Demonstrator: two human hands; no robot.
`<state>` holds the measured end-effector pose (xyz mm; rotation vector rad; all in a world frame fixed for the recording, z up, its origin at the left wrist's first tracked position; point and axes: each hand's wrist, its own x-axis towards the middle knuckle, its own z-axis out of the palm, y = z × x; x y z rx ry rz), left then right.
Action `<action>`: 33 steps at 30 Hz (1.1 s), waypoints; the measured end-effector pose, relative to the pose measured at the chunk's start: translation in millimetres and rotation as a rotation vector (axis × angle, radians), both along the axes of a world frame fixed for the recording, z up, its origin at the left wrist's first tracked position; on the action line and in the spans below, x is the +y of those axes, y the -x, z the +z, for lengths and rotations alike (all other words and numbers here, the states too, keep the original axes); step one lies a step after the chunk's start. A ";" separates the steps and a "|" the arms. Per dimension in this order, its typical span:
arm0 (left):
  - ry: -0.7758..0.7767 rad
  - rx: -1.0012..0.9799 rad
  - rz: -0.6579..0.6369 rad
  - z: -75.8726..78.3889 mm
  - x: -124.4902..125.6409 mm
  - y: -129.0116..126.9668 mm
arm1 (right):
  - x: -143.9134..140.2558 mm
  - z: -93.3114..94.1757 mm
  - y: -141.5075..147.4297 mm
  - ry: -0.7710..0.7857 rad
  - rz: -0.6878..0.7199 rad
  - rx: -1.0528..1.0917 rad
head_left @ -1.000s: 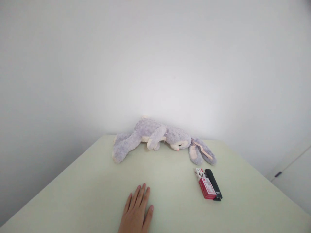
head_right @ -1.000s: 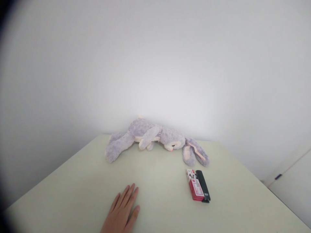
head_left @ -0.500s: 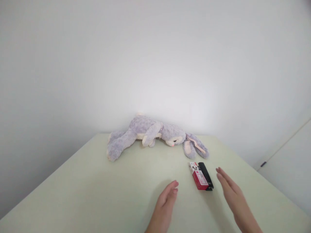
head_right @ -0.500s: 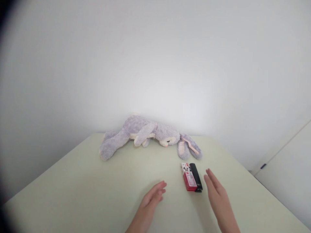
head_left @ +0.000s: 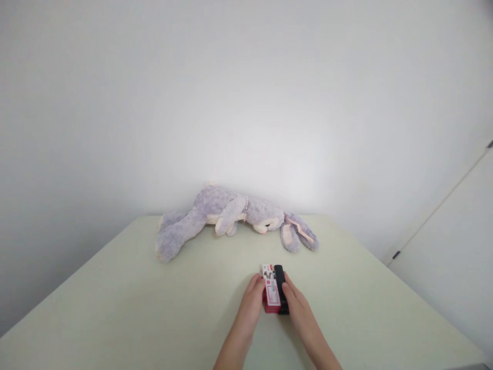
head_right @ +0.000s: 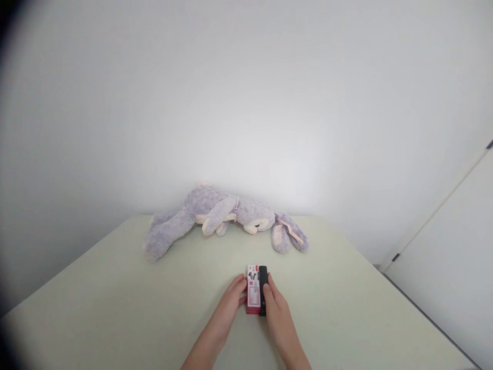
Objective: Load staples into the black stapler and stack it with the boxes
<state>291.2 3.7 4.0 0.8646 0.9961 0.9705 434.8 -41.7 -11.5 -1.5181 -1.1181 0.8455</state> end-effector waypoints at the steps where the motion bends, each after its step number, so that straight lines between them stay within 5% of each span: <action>1: 0.009 0.025 0.028 -2.1 -1.5 24.5 | -3.4 0.3 23.1 -0.006 0.031 0.017; 6: -0.003 0.151 0.164 -5.1 -23.0 131.5 | -22.4 1.0 130.3 -0.147 0.185 -0.057; 10: -0.070 0.214 0.243 -6.0 -44.0 167.7 | -29.6 -3.8 171.6 -0.252 0.138 -0.156; 13: -0.128 0.322 0.220 -3.8 -53.3 166.6 | -29.4 -1.3 171.0 -0.208 0.093 -0.182; 20: -0.449 1.043 0.219 -2.8 -69.9 156.4 | -29.3 6.4 124.9 -0.145 0.003 -0.217; 25: -0.462 1.093 0.214 1.7 -65.4 184.0 | -32.2 -3.2 111.9 -0.156 -0.061 -0.160; 33: -0.612 1.220 0.264 -1.8 -20.3 215.6 | -34.1 -2.7 115.8 -0.179 -0.082 -0.209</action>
